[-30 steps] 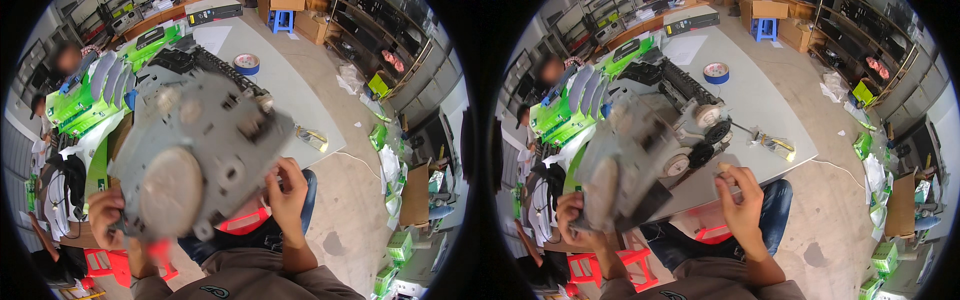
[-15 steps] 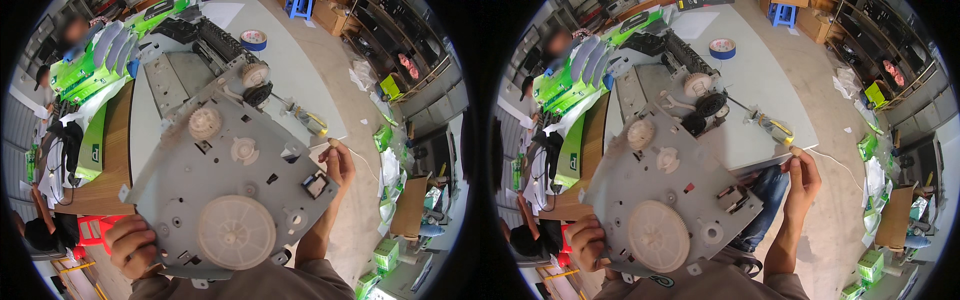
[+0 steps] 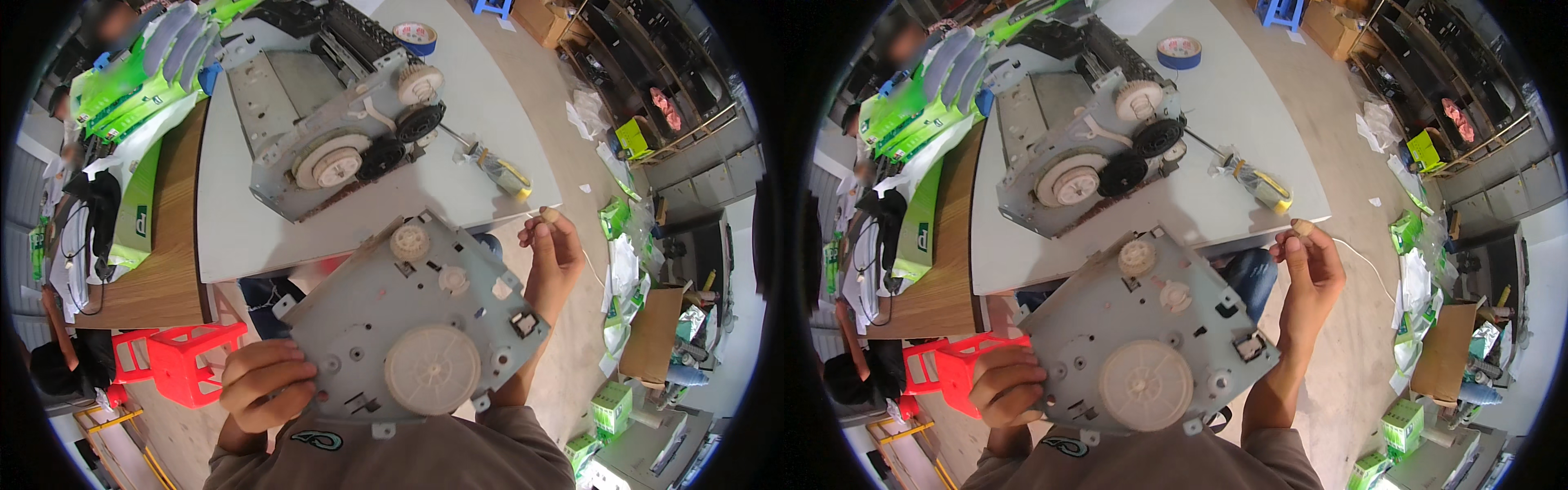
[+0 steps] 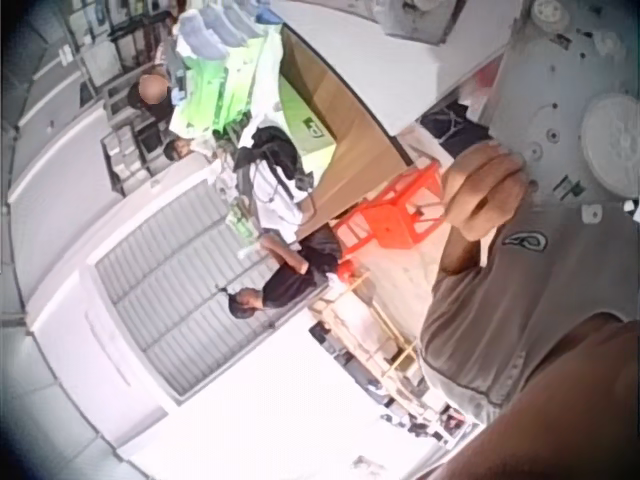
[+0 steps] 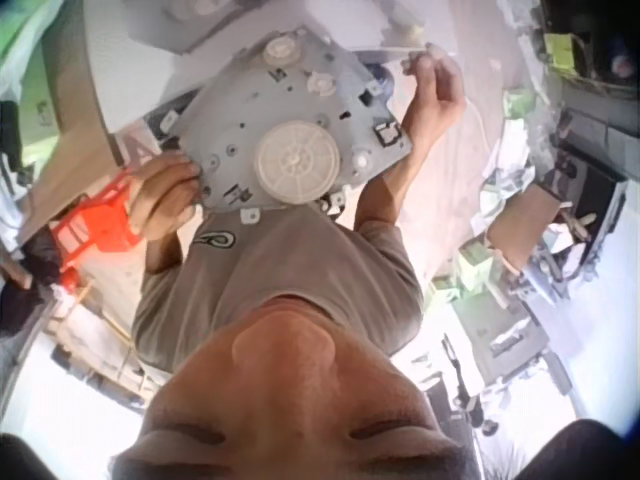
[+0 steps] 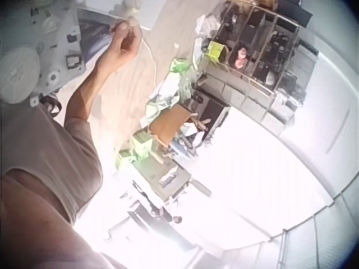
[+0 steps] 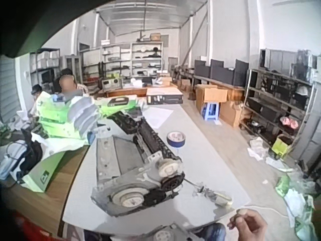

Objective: The person disassembles the internal gear and roller mechanism of a printer, using a screwdriver to remove screws and then pulling the metal chassis plates and plastic gears apart by hand.

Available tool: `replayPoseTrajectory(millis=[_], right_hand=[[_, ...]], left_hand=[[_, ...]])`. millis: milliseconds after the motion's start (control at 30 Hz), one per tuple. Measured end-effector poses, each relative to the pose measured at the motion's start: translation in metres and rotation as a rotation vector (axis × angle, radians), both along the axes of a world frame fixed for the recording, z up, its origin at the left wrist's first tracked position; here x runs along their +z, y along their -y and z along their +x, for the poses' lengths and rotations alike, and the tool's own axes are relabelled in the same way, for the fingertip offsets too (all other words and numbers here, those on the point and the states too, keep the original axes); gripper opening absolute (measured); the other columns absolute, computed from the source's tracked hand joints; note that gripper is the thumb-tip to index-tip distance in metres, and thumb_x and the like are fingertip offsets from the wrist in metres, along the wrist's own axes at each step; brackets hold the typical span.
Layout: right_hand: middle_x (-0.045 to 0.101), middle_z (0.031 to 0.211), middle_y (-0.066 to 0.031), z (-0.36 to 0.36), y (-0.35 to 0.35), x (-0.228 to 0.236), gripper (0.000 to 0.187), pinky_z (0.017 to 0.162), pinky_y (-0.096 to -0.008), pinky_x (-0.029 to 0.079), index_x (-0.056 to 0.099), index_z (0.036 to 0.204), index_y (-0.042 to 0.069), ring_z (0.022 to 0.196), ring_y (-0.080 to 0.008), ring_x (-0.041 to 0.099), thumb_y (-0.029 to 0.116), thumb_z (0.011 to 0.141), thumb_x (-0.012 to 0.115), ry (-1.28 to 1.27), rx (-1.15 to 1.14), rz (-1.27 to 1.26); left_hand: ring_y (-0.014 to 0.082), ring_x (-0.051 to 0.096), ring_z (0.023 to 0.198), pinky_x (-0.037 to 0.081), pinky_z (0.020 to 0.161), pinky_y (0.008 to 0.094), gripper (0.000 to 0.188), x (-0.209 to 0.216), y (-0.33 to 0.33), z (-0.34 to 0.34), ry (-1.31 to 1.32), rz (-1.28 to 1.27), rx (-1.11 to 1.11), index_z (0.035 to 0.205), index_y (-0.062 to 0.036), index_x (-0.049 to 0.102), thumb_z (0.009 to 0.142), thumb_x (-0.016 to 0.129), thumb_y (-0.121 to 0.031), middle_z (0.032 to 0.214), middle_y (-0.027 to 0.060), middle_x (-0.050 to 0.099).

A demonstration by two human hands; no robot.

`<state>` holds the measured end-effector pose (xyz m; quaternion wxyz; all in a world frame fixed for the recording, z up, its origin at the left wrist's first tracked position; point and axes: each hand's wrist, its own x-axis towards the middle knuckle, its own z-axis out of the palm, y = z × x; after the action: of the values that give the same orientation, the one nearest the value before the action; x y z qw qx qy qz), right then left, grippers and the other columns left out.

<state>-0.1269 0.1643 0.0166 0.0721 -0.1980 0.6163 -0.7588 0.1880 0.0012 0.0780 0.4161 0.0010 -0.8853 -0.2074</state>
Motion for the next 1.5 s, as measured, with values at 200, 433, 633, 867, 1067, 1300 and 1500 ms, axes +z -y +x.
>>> replayPoseTrajectory(millis=[200,433,633,867,1067,1300,1500], right_hand=[[0.071,0.088,-0.0147,-0.022,-0.005,0.021,0.022,0.07,-0.0301,0.048,0.064,0.107,-0.001,0.076,-0.0192,0.065,0.009,0.09,0.072,-0.084,0.141,-0.026],[0.071,0.089,-0.0152,-0.033,0.03,0.065,0.025,0.071,-0.0308,0.049,0.063,0.104,0.001,0.079,-0.0203,0.067,0.013,0.087,0.076,-0.069,0.422,0.095],[0.065,0.086,-0.0144,-0.037,0.066,0.081,0.027,0.07,-0.0292,0.052,0.062,0.093,-0.002,0.078,-0.0197,0.064,0.012,0.08,0.082,-0.03,0.627,0.153],[0.066,0.089,-0.0125,-0.034,0.099,0.093,0.025,0.073,-0.0304,0.053,0.065,0.098,-0.004,0.082,-0.0194,0.065,0.002,0.079,0.08,-0.034,0.736,0.309],[0.067,0.088,-0.0129,-0.023,0.115,0.1,0.028,0.073,-0.032,0.053,0.065,0.097,-0.007,0.083,-0.0218,0.066,-0.003,0.074,0.081,-0.058,0.715,0.366],[0.071,0.103,-0.0175,-0.024,0.114,0.098,0.04,0.083,-0.0388,0.056,0.064,0.109,-0.009,0.093,-0.0266,0.07,-0.004,0.073,0.081,-0.068,0.68,0.355],[0.065,0.112,-0.0111,-0.029,0.108,0.107,0.072,0.087,-0.0305,0.054,0.053,0.125,-0.002,0.096,-0.0175,0.066,0.015,0.066,0.092,0.063,0.438,0.536]], left_hand=[[0.0267,0.065,0.081,0.06,0.068,0.0352,0.015,-0.034,0.011,-0.033,-0.099,0.09,-0.074,0.082,-0.0044,0.066,0.077,0.078,-0.013,0.084,0.0104,0.069],[0.0261,0.065,0.079,0.058,0.064,0.0334,0.019,-0.061,0.036,-0.048,-0.135,0.25,-0.057,0.079,-0.0038,0.067,0.069,0.079,-0.014,0.083,0.0105,0.069],[0.025,0.065,0.077,0.056,0.062,0.0324,0.023,-0.063,0.058,-0.051,-0.076,0.392,-0.037,0.077,-0.0036,0.067,0.057,0.078,-0.005,0.082,0.0087,0.069],[0.0244,0.064,0.074,0.054,0.061,0.032,0.028,-0.073,0.076,-0.063,-0.093,0.529,-0.005,0.077,-0.0045,0.069,0.05,0.077,0.0,0.081,0.0062,0.068],[0.0241,0.064,0.072,0.05,0.057,0.031,0.028,-0.086,0.087,-0.06,-0.107,0.632,0.002,0.08,-0.0044,0.07,0.054,0.08,-0.003,0.081,0.006,0.068],[0.0246,0.059,0.067,0.046,0.056,0.0318,0.038,-0.089,0.093,-0.056,-0.103,0.673,0.01,0.089,-0.0028,0.069,0.053,0.075,0.007,0.084,0.0105,0.067],[0.0261,0.057,0.065,0.045,0.056,0.0327,0.048,-0.096,0.09,-0.059,-0.139,0.674,0.056,0.098,-0.0007,0.065,0.052,0.064,0.014,0.085,0.0136,0.066]])
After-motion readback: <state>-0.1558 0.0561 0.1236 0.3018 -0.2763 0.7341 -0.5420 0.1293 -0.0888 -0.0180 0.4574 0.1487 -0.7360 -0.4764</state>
